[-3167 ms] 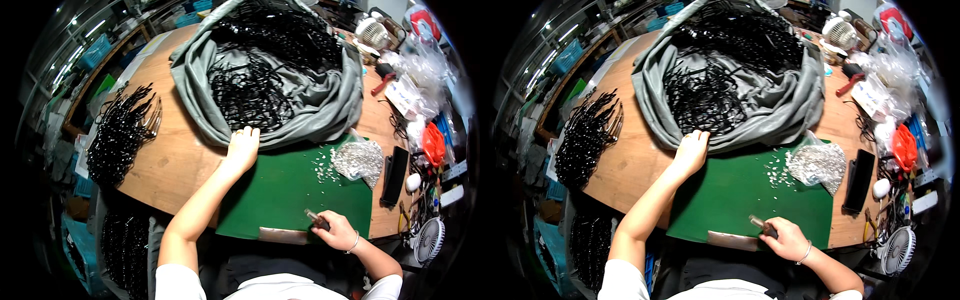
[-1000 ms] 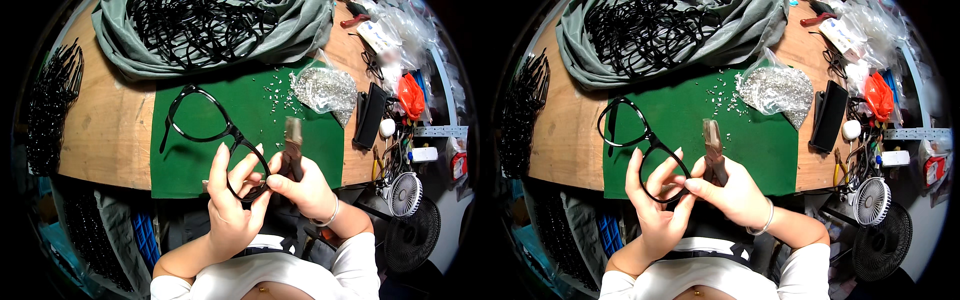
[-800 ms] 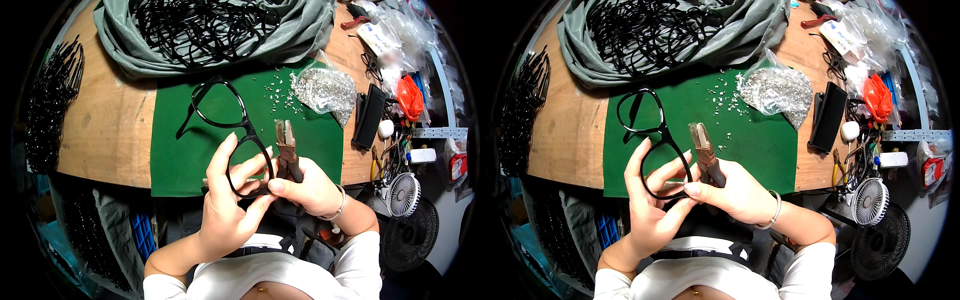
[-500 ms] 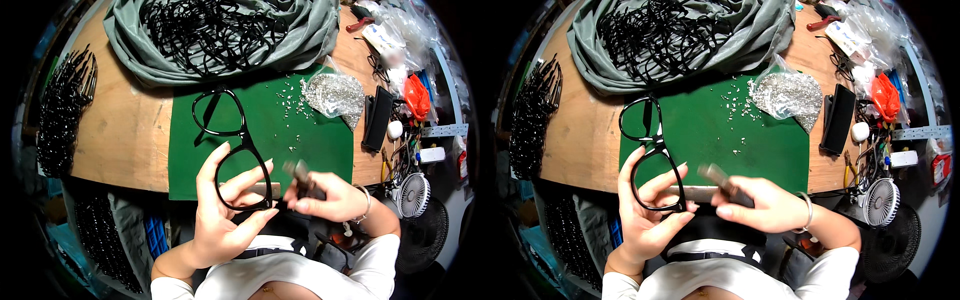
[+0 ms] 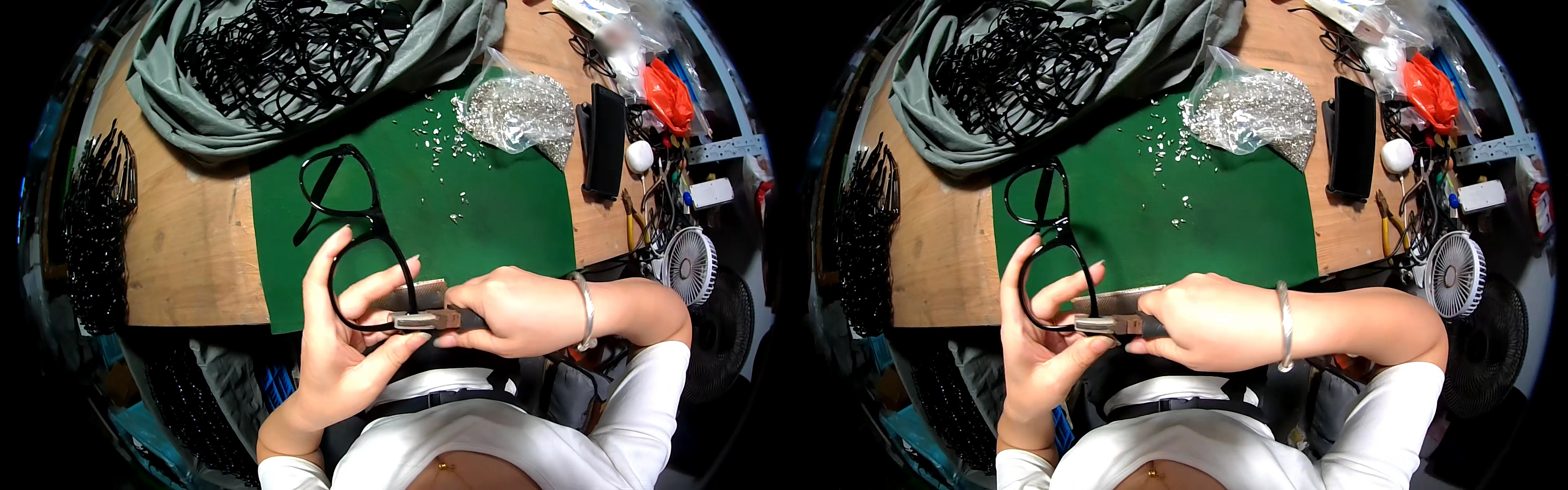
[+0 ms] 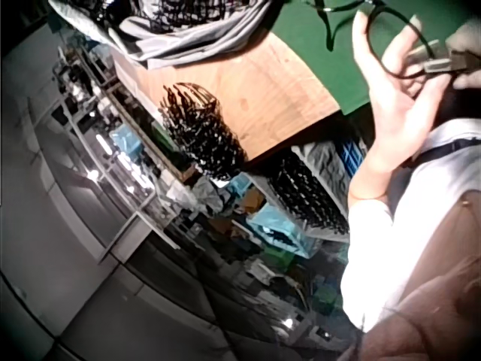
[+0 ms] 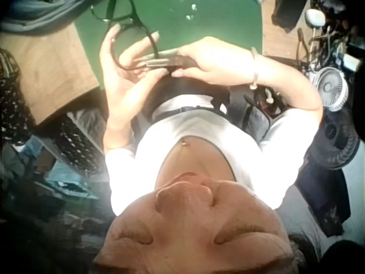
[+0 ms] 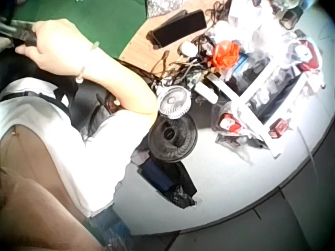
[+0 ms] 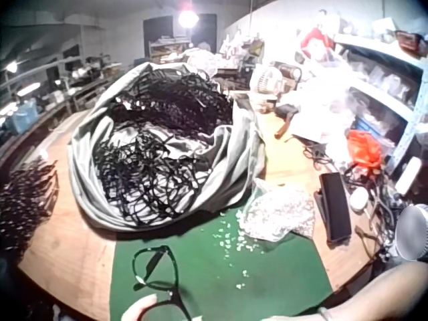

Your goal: The person repeatedly picks up black eyeglass frames from a pile and uses pliers to press or adjust the bridge area. Finished frames are placed on the table. The workspace includes a green mat, loose screws, and a small fan.

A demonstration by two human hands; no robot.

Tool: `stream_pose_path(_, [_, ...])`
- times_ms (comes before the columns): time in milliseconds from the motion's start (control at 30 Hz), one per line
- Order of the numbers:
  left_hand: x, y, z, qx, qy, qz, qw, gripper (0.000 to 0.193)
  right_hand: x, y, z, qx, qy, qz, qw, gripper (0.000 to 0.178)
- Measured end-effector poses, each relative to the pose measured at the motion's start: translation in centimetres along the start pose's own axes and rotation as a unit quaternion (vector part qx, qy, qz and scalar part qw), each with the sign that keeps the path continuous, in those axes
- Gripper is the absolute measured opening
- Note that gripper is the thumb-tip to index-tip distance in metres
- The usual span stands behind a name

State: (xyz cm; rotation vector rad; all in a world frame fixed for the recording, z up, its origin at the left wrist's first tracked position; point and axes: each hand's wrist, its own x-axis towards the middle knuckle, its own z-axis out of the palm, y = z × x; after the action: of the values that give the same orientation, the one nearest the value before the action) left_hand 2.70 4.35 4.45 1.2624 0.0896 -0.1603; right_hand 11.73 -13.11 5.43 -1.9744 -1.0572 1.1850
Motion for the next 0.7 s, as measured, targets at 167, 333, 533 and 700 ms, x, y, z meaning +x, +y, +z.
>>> stream_pose_path(167, [0.2, 0.0, -0.1, -0.04, -0.003, -0.015, 0.999, 0.082, 0.3, -0.2, -0.6, 0.052, -0.047, 0.032, 0.997, 0.038])
stream_pose_path(333, [0.4, 0.1, -0.2, 0.008, 0.023, -0.028, 0.999, 0.081, -0.2, 1.8, -1.5, 0.064, 0.014, 0.015, 0.998, 0.044])
stream_pose_path(533, [0.3, -2.1, -0.4, 0.042, 0.036, -0.008, 0.998, 0.08, 0.3, 5.5, 2.1, -0.3, 0.203, 0.028, 0.932, 0.053])
stream_pose_path(700, [-3.9, -4.2, -0.7, 0.048, 0.055, 0.033, 0.997, 0.066, 0.0, 5.8, 0.6, -0.208, 0.279, 0.034, 0.937, 0.034])
